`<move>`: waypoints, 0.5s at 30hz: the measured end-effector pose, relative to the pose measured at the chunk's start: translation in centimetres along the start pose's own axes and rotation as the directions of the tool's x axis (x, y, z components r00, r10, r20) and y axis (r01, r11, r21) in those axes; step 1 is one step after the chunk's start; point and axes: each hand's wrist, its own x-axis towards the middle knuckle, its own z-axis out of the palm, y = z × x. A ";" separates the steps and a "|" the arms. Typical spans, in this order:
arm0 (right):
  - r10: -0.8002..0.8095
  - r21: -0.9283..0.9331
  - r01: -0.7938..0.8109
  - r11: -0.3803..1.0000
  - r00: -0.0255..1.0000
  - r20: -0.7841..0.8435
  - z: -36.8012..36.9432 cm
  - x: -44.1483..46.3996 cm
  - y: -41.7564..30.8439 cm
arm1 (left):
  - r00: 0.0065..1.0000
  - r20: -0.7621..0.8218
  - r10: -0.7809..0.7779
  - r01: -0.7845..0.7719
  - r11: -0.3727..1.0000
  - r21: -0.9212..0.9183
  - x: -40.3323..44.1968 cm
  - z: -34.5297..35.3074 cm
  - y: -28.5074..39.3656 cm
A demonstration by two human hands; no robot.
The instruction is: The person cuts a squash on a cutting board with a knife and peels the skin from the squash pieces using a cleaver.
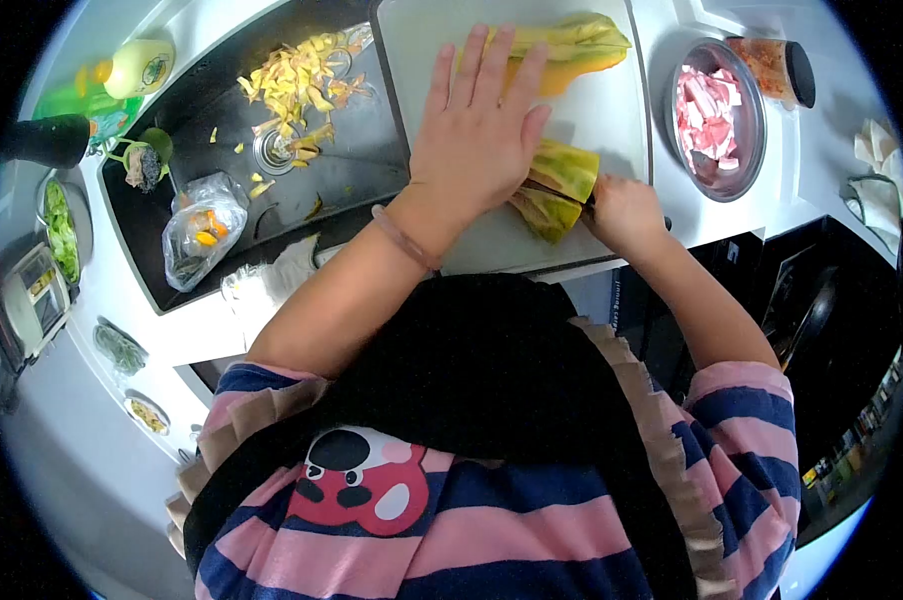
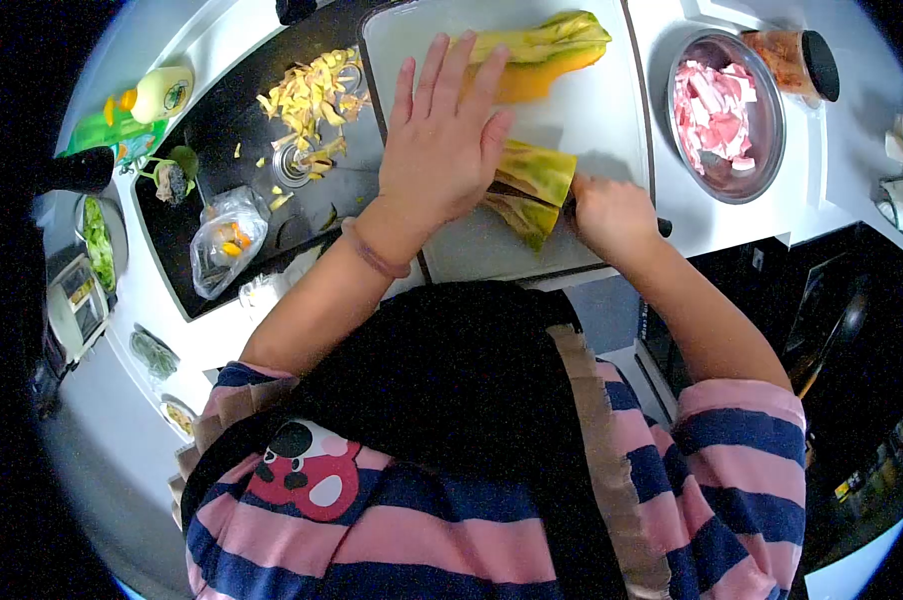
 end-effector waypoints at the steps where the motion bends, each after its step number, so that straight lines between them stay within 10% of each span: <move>1: -0.004 0.002 0.004 1.000 1.000 0.003 -0.3 -0.1 -0.2 | 1.000 0.003 -0.004 0.004 1.000 0.002 -0.1 0.1 -0.2; 15: 0.044 -0.050 -0.037 0.998 0.988 0.146 -1.0 1.4 -0.1 | 0.985 -0.156 0.072 -0.080 0.996 -0.046 0.2 1.5 -2.1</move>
